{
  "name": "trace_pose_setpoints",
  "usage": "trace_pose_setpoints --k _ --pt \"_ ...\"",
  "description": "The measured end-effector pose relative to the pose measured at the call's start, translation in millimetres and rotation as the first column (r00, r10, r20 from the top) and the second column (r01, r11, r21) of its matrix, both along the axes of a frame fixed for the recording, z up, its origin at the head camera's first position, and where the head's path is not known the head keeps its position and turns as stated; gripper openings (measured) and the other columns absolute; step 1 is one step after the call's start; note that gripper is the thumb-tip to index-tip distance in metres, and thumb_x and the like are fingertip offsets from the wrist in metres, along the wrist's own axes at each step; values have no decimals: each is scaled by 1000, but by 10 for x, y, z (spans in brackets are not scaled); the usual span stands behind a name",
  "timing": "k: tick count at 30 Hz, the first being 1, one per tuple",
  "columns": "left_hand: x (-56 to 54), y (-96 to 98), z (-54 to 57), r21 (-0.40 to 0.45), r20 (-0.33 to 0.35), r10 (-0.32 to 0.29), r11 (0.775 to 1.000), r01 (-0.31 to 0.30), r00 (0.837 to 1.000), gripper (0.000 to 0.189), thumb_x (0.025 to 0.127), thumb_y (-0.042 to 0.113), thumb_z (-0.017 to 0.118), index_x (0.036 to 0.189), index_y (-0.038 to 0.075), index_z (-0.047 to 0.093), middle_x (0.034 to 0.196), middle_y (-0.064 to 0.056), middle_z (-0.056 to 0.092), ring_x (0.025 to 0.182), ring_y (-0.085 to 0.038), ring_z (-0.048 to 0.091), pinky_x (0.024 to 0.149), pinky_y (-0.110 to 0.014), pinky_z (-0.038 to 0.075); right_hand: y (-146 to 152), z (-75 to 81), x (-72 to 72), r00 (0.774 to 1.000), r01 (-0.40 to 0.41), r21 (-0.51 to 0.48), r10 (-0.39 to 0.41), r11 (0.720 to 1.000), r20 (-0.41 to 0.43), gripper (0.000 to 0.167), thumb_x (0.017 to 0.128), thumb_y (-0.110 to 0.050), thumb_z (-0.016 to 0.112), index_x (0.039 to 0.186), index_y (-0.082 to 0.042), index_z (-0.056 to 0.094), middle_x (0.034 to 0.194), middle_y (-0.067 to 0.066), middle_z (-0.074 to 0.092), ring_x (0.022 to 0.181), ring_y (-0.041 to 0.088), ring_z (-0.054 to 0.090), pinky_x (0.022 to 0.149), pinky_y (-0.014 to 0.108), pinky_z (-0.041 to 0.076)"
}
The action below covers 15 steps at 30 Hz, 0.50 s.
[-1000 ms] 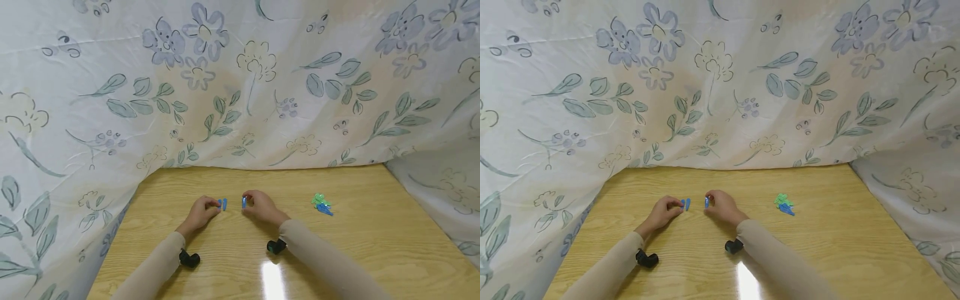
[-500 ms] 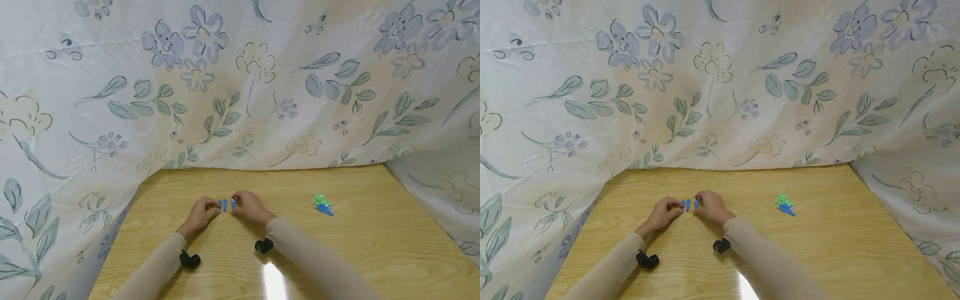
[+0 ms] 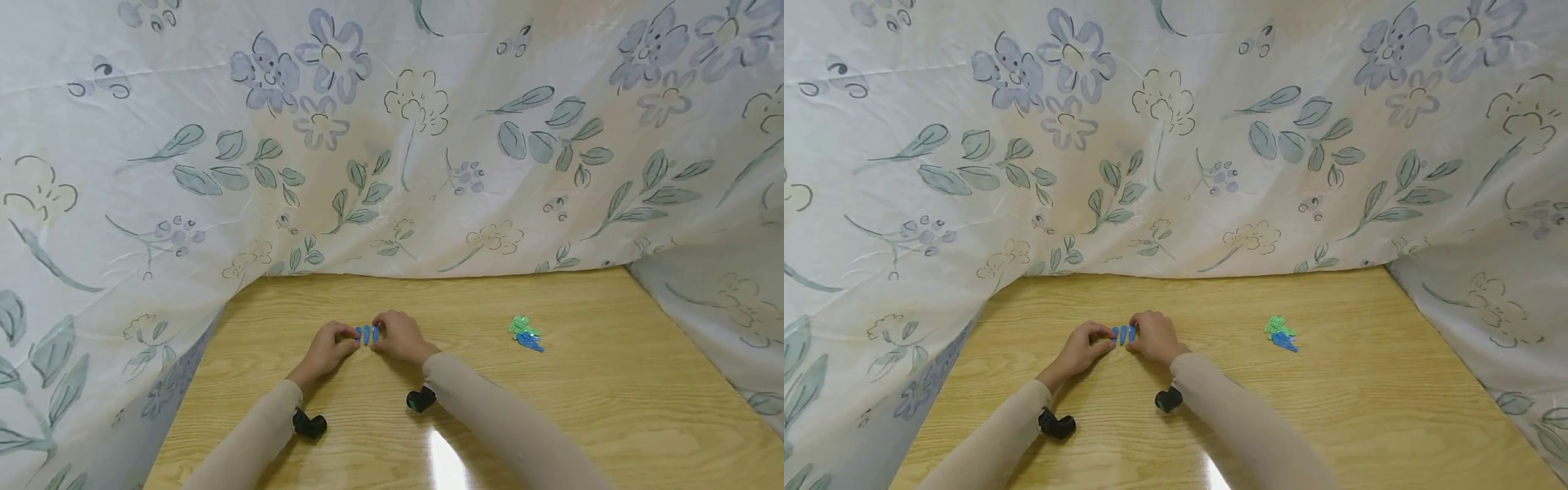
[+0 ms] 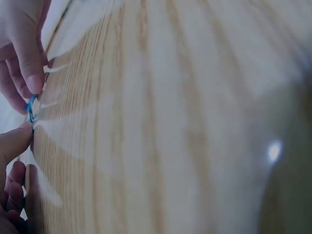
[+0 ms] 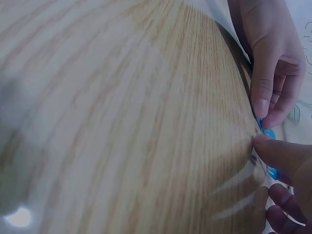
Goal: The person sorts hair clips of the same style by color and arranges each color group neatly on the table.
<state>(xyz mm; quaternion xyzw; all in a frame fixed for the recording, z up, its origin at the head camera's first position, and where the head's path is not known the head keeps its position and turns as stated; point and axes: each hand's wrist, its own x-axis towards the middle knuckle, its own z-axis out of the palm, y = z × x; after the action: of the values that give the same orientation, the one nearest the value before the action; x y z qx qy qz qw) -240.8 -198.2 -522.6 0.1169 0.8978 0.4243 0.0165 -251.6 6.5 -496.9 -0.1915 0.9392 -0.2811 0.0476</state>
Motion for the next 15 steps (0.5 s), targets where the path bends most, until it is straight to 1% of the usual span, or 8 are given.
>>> trace_pose_setpoints --k 3,7,11,15 --pt "3 3 2 0 -2 -1 1000 1 1000 8 89 7 77 97 9 77 102 -8 68 97 -18 58 88 -37 48 -13 5 2 1000 10 24 -10 1000 -5 45 83 -29 85 120 -9 71 112 7 71 106 26 65 94 46 50" --pt "7 5 2 -10 0 2 1000 -2 1000 9 89 8 77 98 9 77 103 -7 67 96 -17 58 87 -34 47 -23 -6 3 1000 23 30 -23 999 -10 44 82 -31 86 119 -11 72 110 6 71 105 26 64 94 47 47" --pt "9 5 1 -15 2 6 1000 -6 1000 9 89 8 77 98 9 78 103 -7 67 95 -17 57 86 -33 46 -21 -35 3 999 33 10 -32 999 -9 44 82 -30 86 119 -11 71 110 5 70 104 26 62 93 47 45" --pt "14 4 0 -17 -4 3 1000 -4 1000 9 89 9 77 98 10 77 104 -7 68 97 -18 57 86 -35 47 -13 -56 3 1000 30 -26 -30 999 5 43 82 -29 86 119 -11 71 112 6 70 106 27 62 92 47 43"
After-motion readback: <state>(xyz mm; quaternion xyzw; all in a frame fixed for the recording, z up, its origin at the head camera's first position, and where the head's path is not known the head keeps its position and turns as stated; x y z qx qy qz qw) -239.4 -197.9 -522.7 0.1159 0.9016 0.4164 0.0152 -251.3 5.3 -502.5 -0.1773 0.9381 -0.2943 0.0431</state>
